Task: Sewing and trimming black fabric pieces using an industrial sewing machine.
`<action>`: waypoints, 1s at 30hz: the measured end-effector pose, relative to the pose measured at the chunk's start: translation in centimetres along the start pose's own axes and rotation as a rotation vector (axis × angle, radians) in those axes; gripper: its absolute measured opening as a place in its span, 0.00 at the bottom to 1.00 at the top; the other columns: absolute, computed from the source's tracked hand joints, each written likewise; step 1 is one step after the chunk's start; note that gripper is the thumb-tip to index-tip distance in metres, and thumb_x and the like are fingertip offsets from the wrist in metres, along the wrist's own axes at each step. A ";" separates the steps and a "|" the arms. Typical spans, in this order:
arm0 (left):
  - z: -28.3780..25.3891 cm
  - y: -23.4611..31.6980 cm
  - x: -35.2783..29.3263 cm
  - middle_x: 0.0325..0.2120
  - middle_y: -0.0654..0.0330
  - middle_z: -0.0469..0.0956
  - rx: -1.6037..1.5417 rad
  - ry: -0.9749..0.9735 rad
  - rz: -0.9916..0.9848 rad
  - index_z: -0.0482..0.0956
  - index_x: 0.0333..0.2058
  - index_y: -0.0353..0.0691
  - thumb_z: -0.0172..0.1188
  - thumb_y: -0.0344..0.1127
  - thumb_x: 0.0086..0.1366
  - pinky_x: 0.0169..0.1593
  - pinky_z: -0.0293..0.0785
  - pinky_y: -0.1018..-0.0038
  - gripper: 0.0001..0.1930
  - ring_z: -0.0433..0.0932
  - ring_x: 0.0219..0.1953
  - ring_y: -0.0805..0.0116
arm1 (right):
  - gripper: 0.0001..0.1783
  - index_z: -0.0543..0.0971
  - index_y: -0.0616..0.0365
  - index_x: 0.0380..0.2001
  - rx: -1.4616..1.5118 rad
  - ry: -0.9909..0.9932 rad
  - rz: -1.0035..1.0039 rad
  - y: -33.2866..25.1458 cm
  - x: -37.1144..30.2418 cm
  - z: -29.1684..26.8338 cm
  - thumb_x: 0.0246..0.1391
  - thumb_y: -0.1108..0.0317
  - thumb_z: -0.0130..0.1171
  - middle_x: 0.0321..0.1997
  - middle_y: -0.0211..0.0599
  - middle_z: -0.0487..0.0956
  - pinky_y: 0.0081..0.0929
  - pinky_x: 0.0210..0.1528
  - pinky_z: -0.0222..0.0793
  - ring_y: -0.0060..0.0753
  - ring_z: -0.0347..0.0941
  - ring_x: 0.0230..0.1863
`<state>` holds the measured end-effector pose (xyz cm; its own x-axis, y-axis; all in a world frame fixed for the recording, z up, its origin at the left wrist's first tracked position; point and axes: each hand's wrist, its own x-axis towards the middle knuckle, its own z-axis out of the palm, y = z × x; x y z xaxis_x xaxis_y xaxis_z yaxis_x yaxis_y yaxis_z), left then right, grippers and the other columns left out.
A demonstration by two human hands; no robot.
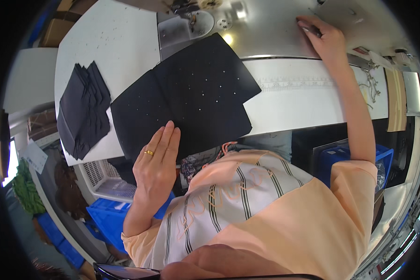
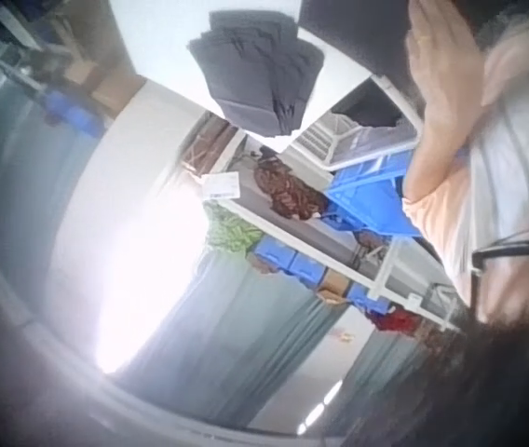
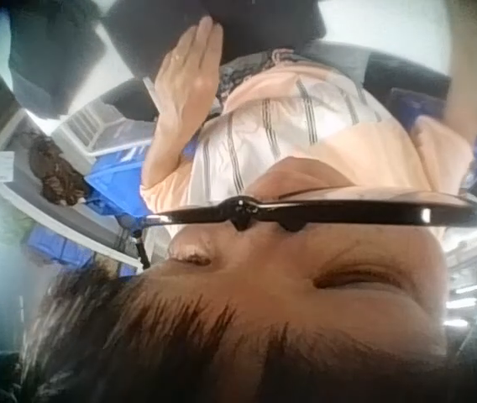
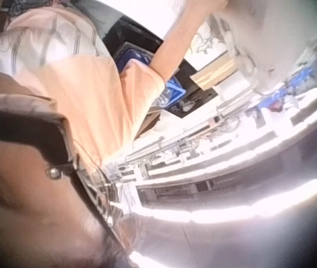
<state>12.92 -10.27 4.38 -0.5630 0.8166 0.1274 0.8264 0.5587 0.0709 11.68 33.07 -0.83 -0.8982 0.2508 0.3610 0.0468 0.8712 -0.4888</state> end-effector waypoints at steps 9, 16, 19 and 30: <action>-0.6 -3.7 0.7 0.30 0.62 0.78 -0.960 0.155 -0.658 0.80 0.37 0.34 0.66 0.27 0.53 0.36 0.71 0.81 0.11 0.74 0.30 0.77 | 0.16 0.80 0.56 0.44 0.063 0.098 -0.143 -4.1 -1.3 -0.2 0.58 0.59 0.58 0.27 0.31 0.77 0.18 0.35 0.68 0.20 0.69 0.28; -0.2 -5.6 6.2 0.18 0.66 0.73 -0.588 -0.154 -0.286 0.78 0.27 0.34 0.65 0.31 0.55 0.28 0.65 0.81 0.06 0.69 0.22 0.80 | 0.21 0.75 0.54 0.40 0.315 -0.199 -0.102 -14.6 -5.5 2.3 0.48 0.55 0.68 0.27 0.30 0.76 0.22 0.33 0.69 0.23 0.71 0.27; -0.1 -5.2 5.0 0.20 0.66 0.75 -0.788 -0.083 -0.464 0.78 0.27 0.35 0.64 0.29 0.57 0.30 0.66 0.83 0.05 0.71 0.25 0.81 | 0.18 0.75 0.55 0.34 0.278 -0.295 -0.244 -17.4 -6.1 3.7 0.46 0.56 0.68 0.33 0.30 0.77 0.26 0.31 0.70 0.33 0.76 0.28; 0.9 -5.3 3.5 0.26 0.61 0.81 -1.236 0.116 -0.542 0.77 0.39 0.33 0.61 0.24 0.58 0.37 0.73 0.83 0.10 0.79 0.30 0.79 | 0.14 0.77 0.57 0.28 0.211 -0.349 -0.474 -21.0 -5.3 7.7 0.45 0.60 0.68 0.31 0.30 0.71 0.27 0.24 0.66 0.33 0.73 0.25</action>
<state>6.57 -10.18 3.54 -0.8654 0.4858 -0.1226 0.0084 0.2588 0.9659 12.08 10.16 1.39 -0.8916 -0.3266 0.3137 -0.4474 0.7426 -0.4984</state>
